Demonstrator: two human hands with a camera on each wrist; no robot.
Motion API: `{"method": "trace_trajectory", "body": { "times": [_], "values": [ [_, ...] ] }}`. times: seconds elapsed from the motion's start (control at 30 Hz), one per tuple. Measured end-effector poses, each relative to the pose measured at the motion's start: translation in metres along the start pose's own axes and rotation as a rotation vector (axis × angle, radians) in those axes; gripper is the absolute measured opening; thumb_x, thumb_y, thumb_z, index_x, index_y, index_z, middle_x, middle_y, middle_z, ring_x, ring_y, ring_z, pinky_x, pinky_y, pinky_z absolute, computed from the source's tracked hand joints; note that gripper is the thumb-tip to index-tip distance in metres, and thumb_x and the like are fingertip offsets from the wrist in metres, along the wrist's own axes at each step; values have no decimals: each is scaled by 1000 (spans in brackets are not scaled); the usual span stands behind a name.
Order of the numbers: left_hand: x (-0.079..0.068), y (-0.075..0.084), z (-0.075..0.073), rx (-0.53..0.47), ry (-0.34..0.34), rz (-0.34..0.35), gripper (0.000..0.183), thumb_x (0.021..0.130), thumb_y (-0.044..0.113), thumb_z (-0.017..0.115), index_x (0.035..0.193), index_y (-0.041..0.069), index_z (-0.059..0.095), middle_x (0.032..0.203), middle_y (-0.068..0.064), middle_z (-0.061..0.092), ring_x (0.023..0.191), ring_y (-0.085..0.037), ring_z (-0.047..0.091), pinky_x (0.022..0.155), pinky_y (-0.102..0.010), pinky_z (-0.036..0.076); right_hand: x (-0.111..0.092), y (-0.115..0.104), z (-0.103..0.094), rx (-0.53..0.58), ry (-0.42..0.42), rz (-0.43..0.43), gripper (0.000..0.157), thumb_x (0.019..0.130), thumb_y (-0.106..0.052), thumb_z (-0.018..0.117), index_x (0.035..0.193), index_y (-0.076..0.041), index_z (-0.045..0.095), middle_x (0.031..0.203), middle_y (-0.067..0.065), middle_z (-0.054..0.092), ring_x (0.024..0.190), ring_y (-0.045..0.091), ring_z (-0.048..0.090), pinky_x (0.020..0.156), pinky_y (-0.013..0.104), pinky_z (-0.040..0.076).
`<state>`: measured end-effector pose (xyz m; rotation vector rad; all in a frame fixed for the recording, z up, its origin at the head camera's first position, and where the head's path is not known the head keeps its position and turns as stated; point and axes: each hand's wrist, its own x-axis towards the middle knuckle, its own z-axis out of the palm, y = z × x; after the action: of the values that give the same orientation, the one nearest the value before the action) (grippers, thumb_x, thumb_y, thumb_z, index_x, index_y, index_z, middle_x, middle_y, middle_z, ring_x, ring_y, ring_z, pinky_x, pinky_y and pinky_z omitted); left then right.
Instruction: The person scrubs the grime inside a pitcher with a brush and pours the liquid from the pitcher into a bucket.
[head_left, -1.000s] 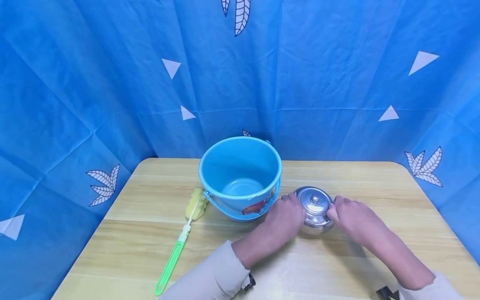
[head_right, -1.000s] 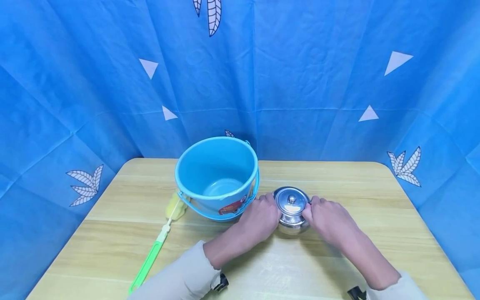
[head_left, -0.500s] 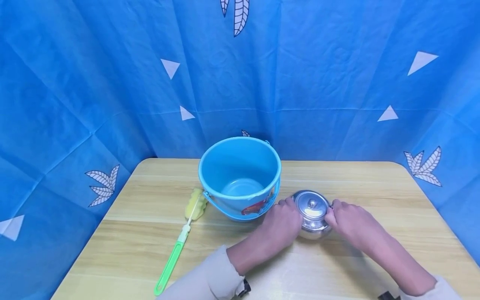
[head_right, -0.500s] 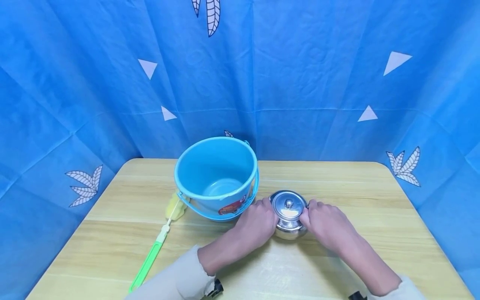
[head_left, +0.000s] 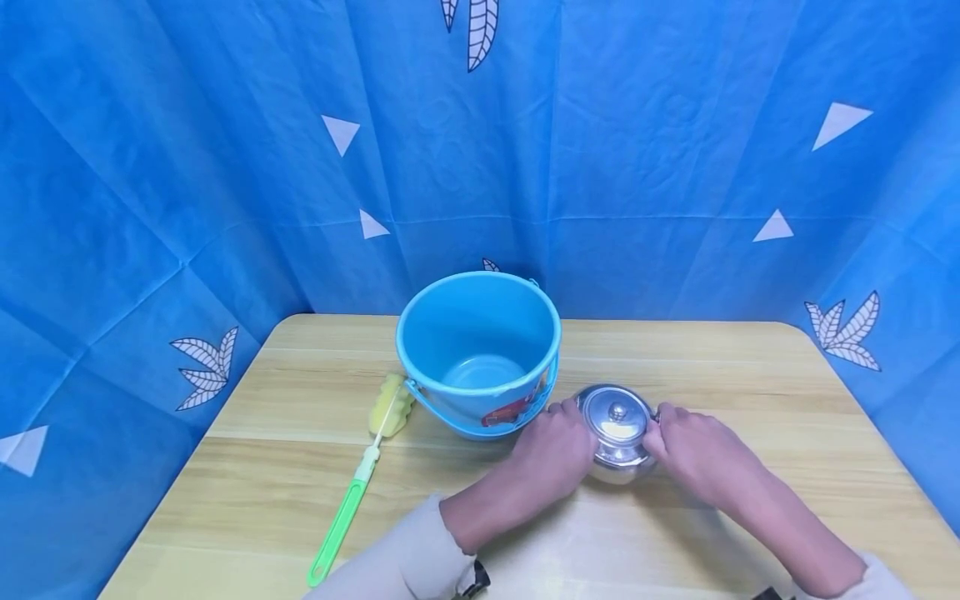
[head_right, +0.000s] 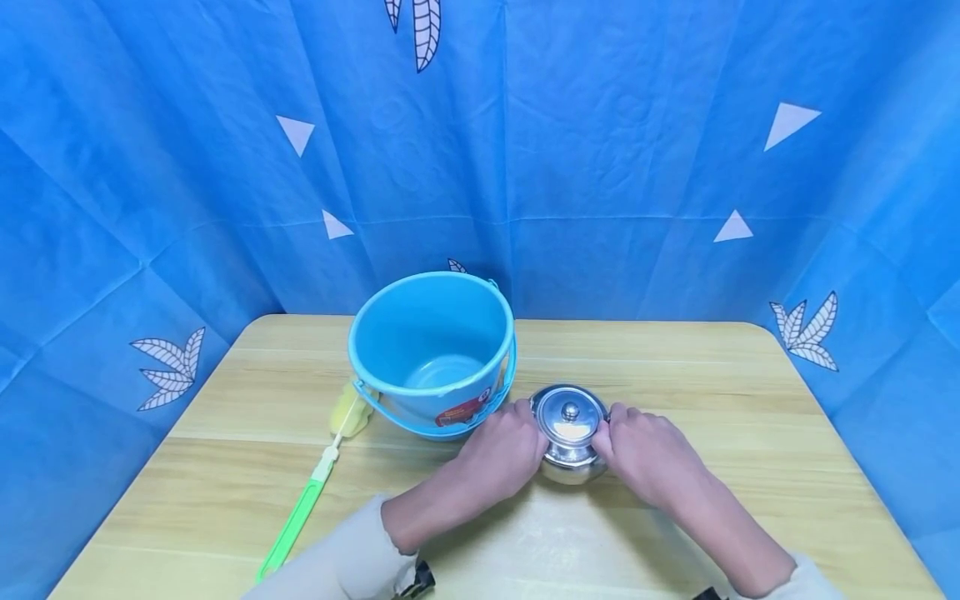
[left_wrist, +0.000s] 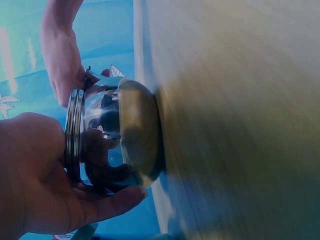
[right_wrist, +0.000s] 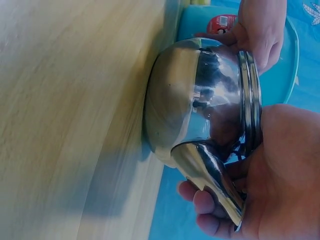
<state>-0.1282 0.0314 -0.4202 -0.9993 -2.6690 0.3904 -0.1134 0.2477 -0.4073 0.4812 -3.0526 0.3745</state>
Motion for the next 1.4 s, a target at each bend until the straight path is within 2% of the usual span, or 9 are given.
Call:
{"method": "trace_trajectory", "body": {
  "times": [0.2,0.33,0.57,0.63,0.8,0.93,1.0,1.2,1.4],
  "values": [
    [-4,-4,-2,-60,-20,18,23,98,26,62,82,12,72,86,-6,67,64,-12,54,46,-22,40,0,-3,0,17,-9,18,32,105,-28,48,76,-14,48,67,-1,41,61,14,40,56,27,35],
    [-6,-7,-2,-141,-12,0,27,99,25,61,77,12,68,85,-7,67,63,-12,53,48,-22,40,0,-5,0,23,-8,17,30,105,-28,48,78,-14,49,67,-1,41,61,14,41,56,27,36],
    [-11,-8,-2,-89,-6,49,25,99,23,61,83,12,75,87,-8,69,65,-14,57,49,-23,44,-2,-9,2,20,1,14,27,102,-26,51,79,-13,50,66,-1,41,60,13,41,57,27,37],
    [-12,-9,-2,-110,-24,42,27,100,25,59,84,10,75,88,-9,69,66,-14,57,49,-23,45,-2,-10,2,14,10,4,27,102,-26,52,78,-13,50,65,-2,40,60,13,41,56,27,36],
    [-17,-11,-2,-126,-62,46,30,101,26,57,82,9,73,85,-8,65,61,-12,50,44,-23,39,-3,-14,4,-3,27,-19,28,103,-27,52,77,-15,49,65,-3,40,58,12,40,55,27,37],
    [-19,-12,-2,-103,-63,71,28,100,23,57,84,9,75,84,-8,64,58,-12,47,42,-22,37,-4,-16,4,-9,24,-17,27,102,-27,53,77,-15,49,65,-3,41,58,12,40,55,27,37],
    [-20,-13,-2,-143,-78,50,30,101,24,56,85,7,74,86,-8,64,59,-12,47,43,-22,36,-4,-16,4,-6,21,-17,27,101,-26,53,77,-15,50,65,-3,41,58,12,40,55,27,37],
    [-25,-15,-4,-359,-138,-72,34,104,29,50,85,4,63,86,-8,60,55,-11,45,44,-19,34,-5,-19,4,4,11,-14,25,101,-26,54,79,-15,51,66,-4,42,59,11,40,55,25,36],
    [-31,-16,-4,-344,-108,-58,36,104,29,49,78,7,58,85,-8,61,55,-10,43,42,-18,32,-8,-23,4,-2,24,-29,27,102,-27,54,78,-16,50,66,-4,42,59,11,40,55,25,36]
  ]
}}
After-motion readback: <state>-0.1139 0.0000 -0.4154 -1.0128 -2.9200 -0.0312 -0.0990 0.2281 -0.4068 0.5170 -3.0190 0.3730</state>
